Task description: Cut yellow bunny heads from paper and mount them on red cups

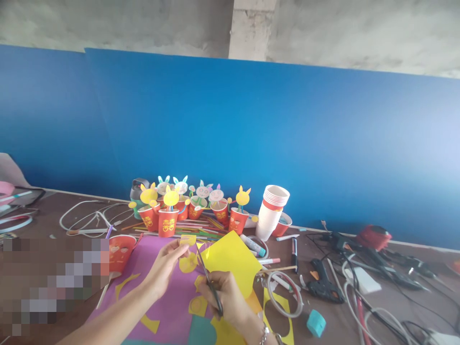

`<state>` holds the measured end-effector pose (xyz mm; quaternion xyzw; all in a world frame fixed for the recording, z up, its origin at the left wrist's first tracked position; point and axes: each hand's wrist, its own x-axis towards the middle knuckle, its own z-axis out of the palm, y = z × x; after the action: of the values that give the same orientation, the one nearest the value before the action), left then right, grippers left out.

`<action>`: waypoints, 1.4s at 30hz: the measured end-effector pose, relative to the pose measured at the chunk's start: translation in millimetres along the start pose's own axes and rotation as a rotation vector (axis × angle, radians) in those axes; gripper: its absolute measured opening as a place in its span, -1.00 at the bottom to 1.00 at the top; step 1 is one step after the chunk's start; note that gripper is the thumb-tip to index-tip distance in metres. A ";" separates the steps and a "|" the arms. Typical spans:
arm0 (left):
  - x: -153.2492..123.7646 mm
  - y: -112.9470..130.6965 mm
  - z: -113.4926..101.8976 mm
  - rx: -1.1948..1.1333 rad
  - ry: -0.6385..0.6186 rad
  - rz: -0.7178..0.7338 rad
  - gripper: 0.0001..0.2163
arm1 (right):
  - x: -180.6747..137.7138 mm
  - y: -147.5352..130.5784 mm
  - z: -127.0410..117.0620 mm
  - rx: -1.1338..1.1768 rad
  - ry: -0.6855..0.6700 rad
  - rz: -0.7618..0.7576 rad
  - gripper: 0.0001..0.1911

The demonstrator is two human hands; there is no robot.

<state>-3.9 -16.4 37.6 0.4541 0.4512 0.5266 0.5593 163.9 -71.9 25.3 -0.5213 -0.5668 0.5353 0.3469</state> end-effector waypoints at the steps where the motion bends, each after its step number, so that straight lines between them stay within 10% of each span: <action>1: -0.1 0.3 -0.2 0.003 0.003 -0.002 -0.78 | 0.1 0.8 0.2 0.006 -0.007 0.000 -0.58; 19: -7.5 -1.7 7.2 -0.065 -0.323 -0.067 -0.76 | -0.9 -3.8 -0.5 0.089 -0.125 -0.014 -0.50; 42: -7.7 -0.1 5.9 -0.117 -0.349 -0.073 -0.77 | -2.5 -8.6 -0.9 0.049 -0.100 -0.033 -0.52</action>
<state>1.7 -24.3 38.7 0.4885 0.3324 0.4445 0.6733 163.4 -73.0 34.2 -0.4760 -0.5788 0.5685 0.3395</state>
